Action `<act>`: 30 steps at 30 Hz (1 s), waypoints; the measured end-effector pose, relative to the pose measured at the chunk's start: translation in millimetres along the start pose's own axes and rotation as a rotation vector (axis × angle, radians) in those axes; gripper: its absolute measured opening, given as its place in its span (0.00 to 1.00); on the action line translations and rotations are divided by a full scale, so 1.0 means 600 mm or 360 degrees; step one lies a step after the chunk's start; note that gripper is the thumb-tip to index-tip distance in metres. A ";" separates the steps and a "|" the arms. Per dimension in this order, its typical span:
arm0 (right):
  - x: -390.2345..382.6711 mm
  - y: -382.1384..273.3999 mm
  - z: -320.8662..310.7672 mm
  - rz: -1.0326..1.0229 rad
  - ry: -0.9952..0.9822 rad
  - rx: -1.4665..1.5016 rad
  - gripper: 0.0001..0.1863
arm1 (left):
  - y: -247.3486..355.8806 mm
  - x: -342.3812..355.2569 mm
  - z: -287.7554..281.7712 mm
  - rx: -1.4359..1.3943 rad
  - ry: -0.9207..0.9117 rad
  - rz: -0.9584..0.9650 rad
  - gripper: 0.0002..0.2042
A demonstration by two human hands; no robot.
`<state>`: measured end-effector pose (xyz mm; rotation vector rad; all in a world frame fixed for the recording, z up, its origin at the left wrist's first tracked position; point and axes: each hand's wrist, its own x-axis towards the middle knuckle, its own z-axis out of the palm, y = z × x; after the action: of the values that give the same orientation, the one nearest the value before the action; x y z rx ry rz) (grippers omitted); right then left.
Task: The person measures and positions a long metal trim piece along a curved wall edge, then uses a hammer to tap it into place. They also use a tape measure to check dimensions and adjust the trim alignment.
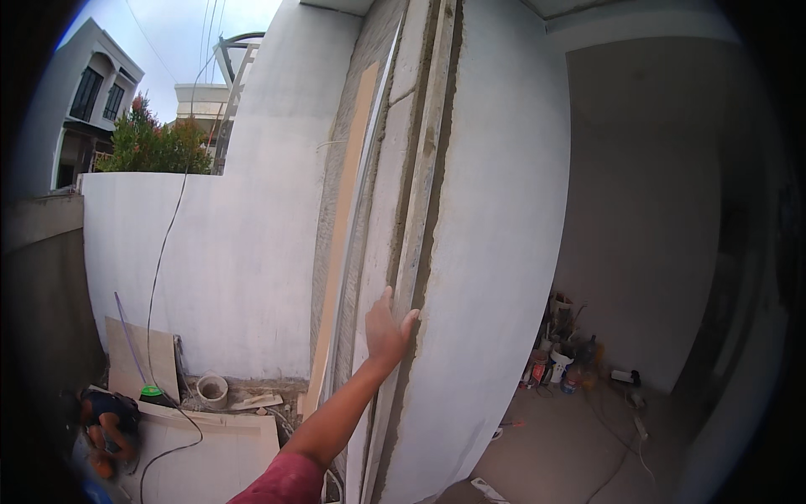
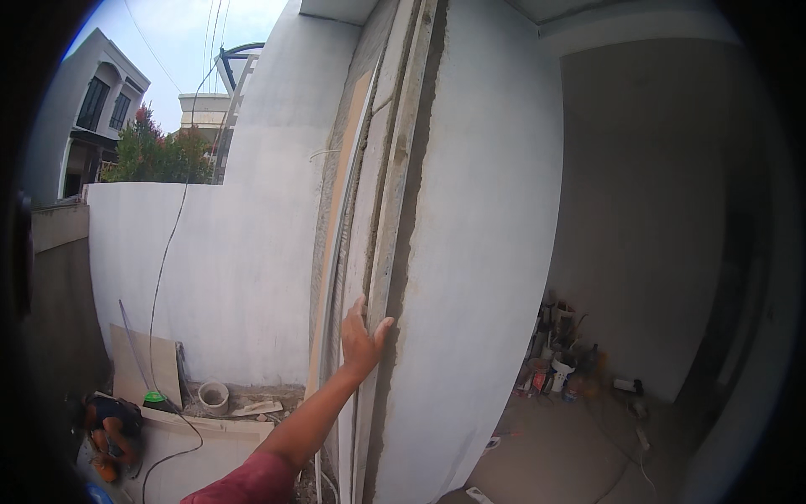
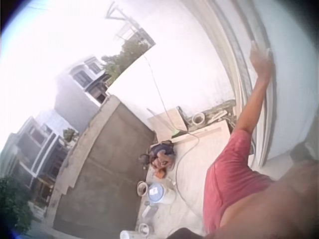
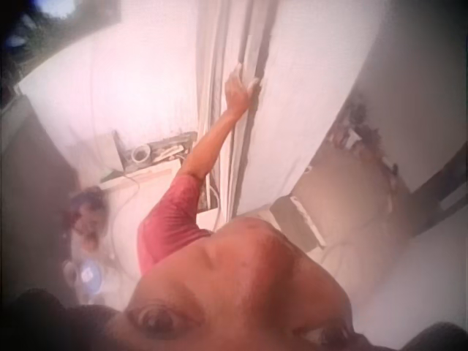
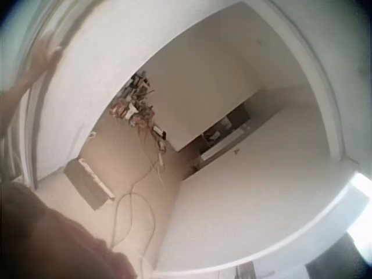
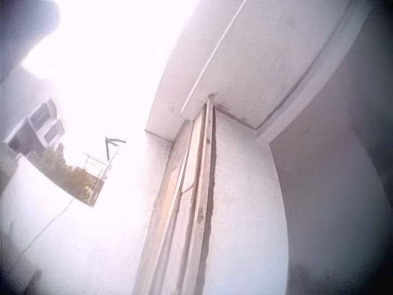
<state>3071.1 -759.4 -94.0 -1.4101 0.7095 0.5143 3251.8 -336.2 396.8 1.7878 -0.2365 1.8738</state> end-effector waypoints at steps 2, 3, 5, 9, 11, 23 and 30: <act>0.003 -0.010 0.008 -0.0016 -0.0012 0.0002 0.15 | -0.008 0.000 0.004 0.0095 0.0041 0.0100 0.32; 0.003 -0.011 0.013 -0.0025 -0.0023 0.0001 0.15 | -0.018 0.002 0.002 0.0154 0.0051 0.0148 0.33; 0.005 -0.019 0.020 -0.0026 -0.0032 0.0002 0.15 | -0.028 0.007 -0.001 0.0272 0.0078 0.0213 0.34; 0.003 -0.015 0.011 -0.0016 -0.0002 0.0016 0.14 | -0.037 0.003 0.008 0.0349 0.0092 0.0242 0.35; 0.000 -0.010 0.006 -0.0010 0.0010 0.0021 0.14 | -0.048 -0.001 0.015 0.0299 0.0075 0.0242 0.35; -0.041 0.115 -0.078 0.0216 0.0252 0.0109 0.13 | -0.067 -0.034 0.024 0.0109 -0.0149 0.0093 0.39; -0.173 0.335 -0.149 0.0388 0.0579 0.0286 0.12 | -0.079 -0.017 0.035 0.0130 -0.0124 0.0032 0.39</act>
<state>2844.9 -816.8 -162.8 -1.2664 1.2020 0.3732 3292.7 -308.9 378.0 1.9223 -0.2097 1.8541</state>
